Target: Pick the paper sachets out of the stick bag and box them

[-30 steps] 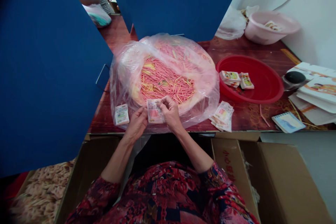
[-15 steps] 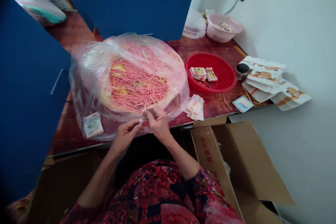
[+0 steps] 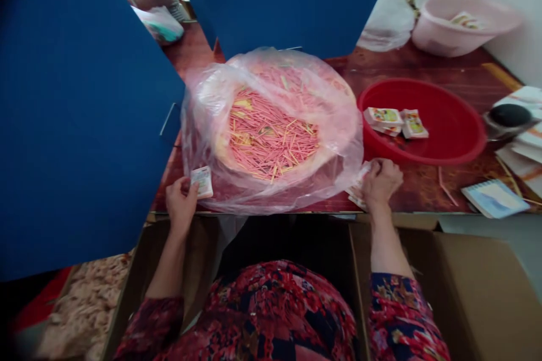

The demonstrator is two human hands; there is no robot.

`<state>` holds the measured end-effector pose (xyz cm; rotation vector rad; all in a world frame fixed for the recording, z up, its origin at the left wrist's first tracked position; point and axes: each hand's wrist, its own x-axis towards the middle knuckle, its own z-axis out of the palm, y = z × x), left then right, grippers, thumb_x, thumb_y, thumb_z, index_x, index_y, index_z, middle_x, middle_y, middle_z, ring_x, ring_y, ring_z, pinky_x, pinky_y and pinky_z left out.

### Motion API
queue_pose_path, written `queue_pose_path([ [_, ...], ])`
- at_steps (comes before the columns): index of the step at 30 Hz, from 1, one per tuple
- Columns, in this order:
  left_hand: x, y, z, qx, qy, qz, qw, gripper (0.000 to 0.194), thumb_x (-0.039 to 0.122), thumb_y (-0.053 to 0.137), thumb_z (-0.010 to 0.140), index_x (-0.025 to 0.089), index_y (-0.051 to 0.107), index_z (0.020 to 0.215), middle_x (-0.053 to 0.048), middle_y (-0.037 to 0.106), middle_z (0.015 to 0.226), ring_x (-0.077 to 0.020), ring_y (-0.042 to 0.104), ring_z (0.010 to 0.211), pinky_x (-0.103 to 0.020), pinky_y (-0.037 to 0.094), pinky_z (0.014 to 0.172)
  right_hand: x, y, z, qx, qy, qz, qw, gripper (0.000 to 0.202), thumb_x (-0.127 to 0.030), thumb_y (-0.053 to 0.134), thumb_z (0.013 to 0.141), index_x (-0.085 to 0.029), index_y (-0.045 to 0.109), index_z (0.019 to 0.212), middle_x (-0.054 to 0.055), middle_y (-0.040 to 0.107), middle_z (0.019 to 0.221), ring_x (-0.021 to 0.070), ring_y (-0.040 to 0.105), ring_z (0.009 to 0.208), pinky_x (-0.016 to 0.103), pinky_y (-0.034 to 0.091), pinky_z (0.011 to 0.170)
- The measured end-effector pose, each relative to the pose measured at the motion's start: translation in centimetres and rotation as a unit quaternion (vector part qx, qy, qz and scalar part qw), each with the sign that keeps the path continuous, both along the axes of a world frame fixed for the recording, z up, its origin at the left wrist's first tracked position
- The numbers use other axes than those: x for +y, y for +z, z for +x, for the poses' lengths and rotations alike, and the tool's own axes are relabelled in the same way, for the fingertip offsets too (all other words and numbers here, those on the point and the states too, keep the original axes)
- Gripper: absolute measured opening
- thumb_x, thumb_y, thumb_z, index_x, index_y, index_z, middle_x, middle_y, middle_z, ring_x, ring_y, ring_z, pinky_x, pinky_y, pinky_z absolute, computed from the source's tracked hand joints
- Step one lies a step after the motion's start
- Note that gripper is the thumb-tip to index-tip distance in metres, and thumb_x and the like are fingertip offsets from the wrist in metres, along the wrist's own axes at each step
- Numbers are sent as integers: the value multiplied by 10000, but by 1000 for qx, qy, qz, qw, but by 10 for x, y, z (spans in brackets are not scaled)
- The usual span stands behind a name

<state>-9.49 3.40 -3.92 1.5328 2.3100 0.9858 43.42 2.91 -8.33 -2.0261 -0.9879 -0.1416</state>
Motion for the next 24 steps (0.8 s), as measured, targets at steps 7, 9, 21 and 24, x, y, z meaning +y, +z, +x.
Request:
queue_pose_path([
  [7,13,-10,-10,11,40,-96,995,318,392,732,751,188,671,987,-71,666,893,-265,636,881,-395,497,847,-12,38,-43,-139,-40,130,981,218,-388,618,889,-274,700,1056,177,641,1109,426,570,1112,635,396,903],
  [9,17,-15,-17,-32,60,-85,994,283,374,741,728,189,655,924,-28,660,805,-224,630,780,-355,496,792,-11,59,-72,-165,19,176,970,215,-371,580,914,-249,706,1038,163,656,1045,380,594,1064,599,426,914],
  [21,13,-20,-29,-102,59,-44,992,269,349,731,712,176,664,906,6,632,739,-176,580,679,-287,449,680,-12,59,-289,-29,526,31,849,237,-150,482,939,-228,679,1045,107,679,1009,255,614,969,424,455,862],
  [24,2,-9,-24,-108,49,20,993,207,372,681,779,184,673,863,-19,668,801,-187,593,751,-296,462,741,-17,55,-310,6,568,-5,823,241,-150,459,955,-220,674,1039,112,678,991,265,599,967,432,443,871],
])
